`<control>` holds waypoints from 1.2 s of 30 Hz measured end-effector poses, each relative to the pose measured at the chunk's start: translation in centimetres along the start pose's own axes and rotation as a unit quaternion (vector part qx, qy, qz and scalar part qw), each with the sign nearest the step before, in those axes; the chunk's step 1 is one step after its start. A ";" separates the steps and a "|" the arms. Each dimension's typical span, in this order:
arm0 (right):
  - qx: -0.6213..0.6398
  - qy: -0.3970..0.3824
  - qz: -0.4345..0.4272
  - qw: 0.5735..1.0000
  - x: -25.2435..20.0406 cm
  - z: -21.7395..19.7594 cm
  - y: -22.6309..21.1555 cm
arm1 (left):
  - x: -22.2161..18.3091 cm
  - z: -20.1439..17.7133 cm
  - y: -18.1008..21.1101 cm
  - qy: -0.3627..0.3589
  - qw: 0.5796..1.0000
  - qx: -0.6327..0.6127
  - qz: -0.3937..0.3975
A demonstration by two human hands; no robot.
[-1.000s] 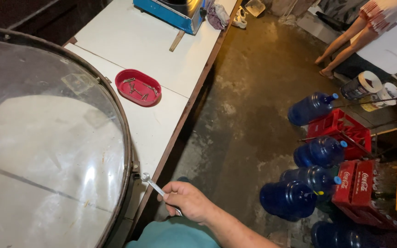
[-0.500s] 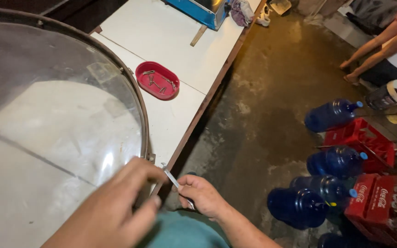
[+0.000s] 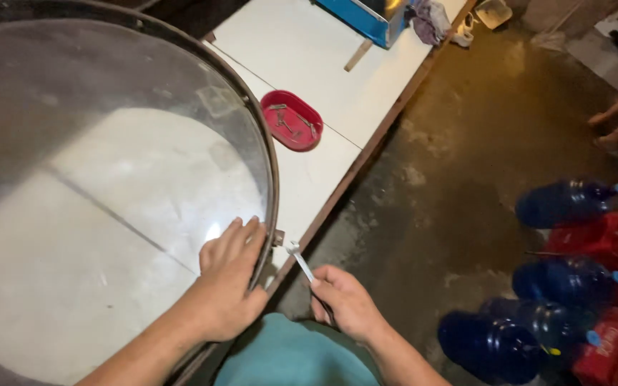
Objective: Repairing a drum by tightening or loosening the tension rods using a wrench
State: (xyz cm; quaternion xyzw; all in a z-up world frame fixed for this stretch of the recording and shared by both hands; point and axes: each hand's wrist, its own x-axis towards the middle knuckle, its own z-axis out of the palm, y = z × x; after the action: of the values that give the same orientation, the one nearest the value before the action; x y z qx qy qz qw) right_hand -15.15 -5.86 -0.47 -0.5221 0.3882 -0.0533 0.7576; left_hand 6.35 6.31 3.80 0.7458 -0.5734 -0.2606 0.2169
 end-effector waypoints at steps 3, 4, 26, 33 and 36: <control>0.001 0.011 0.025 1.000 -0.6 1.0 0.4 | 0.3 -0.5 0.5 -0.050 0.998 -0.033 0.000; 0.013 0.005 0.024 1.000 -0.6 1.5 0.7 | 0.3 -0.6 0.4 -0.040 0.999 -0.033 0.012; 0.081 0.026 -0.025 0.996 0.4 4.9 0.8 | 0.1 -0.7 0.5 -0.063 0.997 -0.040 0.004; 0.060 0.002 -0.024 0.998 2.0 1.1 0.6 | 0.2 -0.9 0.7 -0.075 0.996 -0.038 0.005; -0.031 -0.043 0.009 0.999 4.5 -3.5 -1.4 | 0.2 -1.2 0.9 -0.086 0.995 -0.053 -0.007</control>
State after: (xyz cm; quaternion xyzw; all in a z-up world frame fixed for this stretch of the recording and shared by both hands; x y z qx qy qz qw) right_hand -13.77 -11.31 -2.22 -0.5435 0.3614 -0.0115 0.7575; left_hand 6.50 5.98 5.22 0.7123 -0.5701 -0.3550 0.2042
